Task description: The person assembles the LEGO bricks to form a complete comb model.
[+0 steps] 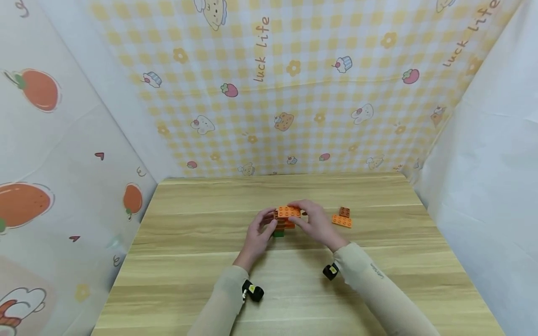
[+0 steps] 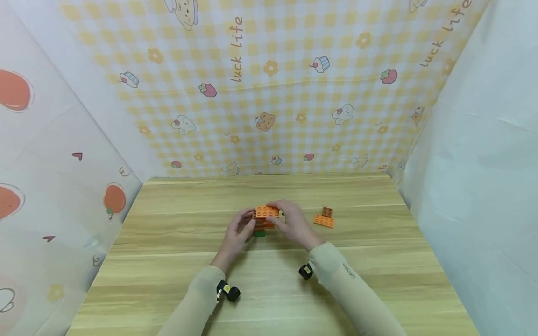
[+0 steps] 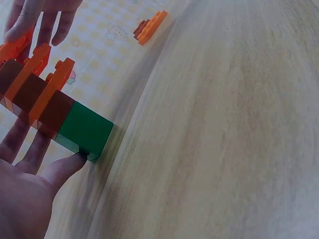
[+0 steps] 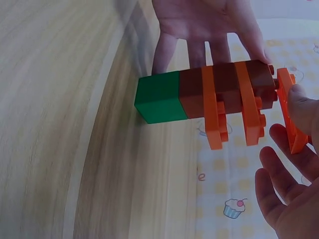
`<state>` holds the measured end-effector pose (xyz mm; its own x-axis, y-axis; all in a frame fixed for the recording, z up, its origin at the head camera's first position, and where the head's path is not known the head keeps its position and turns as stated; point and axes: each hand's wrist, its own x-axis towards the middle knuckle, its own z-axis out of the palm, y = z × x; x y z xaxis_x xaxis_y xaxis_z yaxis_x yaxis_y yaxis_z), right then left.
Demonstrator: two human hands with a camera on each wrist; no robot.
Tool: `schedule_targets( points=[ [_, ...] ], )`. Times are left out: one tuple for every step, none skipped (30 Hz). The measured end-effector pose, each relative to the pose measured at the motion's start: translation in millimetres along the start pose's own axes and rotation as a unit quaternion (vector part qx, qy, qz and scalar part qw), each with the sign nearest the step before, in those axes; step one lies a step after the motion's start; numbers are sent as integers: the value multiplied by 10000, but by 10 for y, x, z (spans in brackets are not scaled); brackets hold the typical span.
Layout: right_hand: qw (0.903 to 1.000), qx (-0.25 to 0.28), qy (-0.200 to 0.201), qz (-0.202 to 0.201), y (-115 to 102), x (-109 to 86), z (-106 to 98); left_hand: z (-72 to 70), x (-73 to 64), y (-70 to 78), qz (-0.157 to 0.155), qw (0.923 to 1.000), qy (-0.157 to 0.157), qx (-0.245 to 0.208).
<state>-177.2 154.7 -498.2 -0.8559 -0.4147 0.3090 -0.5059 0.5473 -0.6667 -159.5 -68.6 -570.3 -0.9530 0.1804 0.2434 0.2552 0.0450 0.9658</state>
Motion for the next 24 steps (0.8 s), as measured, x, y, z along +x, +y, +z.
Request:
schedule_targets(
  points=[
    [10000,18,-20,29,-2,4,9,-2,0,-2,6,10000,-6,-8],
    [10000,38,-44,70,-4,9,18,-4,1,-4,8,10000,-12,-17],
    [9999,44,-65,92,-9,12,23,-6,2,-5,10,10000,-16,-34],
    [9999,57,-69,104,-13,16,28,-7,2,-7,9,10000,-18,-51],
    [9999,67,-83,120,-16,23,34,-8,2,-7,14,10000,-15,-70],
    [9999,67,-94,122,-19,29,39,-9,3,-6,15,10000,-13,-95],
    [9999,47,-101,107,-18,35,45,-10,4,-7,21,9999,-10,-106],
    [9999,21,-107,81,-19,42,50,-10,6,-9,29,9999,-4,-115],
    [9999,-5,-110,50,-21,48,53,-10,8,-11,34,9999,-4,-124],
    [9999,-41,-117,17,-23,53,56,-10,10,-12,42,9999,-5,-123],
    [9999,-73,-129,-22,-26,58,59,-10,11,-14,47,9999,-6,-126],
    [9998,-101,-136,-63,-29,62,62,-10,13,-14,47,9999,-8,-127],
    [9998,-122,-136,-101,-33,65,63,-10,14,-18,46,9999,-8,-125],
    [9997,-138,-135,-141,-36,68,64,-11,16,-20,39,9999,-7,-129],
    [9997,-143,-123,-174,-44,69,63,-11,18,-23,32,9999,-4,-128],
    [9996,-150,-117,-201,-47,71,63,-10,18,-20,29,9999,1,-130],
    [9996,-151,-107,-231,-50,72,63,-9,18,-16,25,9999,7,-147],
    [9995,-162,-103,-244,-51,74,62,-7,19,-14,23,9999,15,-163],
    [9995,-169,-106,-254,-51,75,62,-7,20,-16,22,9998,17,-174],
    [9994,-171,-117,-261,-51,77,64,-6,22,-17,18,9998,18,-181],
    [9994,-177,-130,-264,-50,78,64,-5,21,-18,16,9998,21,-180],
    [9993,-196,-148,-264,-45,81,67,-5,21,-17,20,9998,23,-181],
    [9993,-214,-155,-275,-42,82,70,-5,21,-21,20,9998,26,-179],
    [9992,-223,-162,-280,-40,82,71,-6,22,-26,16,9999,27,-166]
  ],
)
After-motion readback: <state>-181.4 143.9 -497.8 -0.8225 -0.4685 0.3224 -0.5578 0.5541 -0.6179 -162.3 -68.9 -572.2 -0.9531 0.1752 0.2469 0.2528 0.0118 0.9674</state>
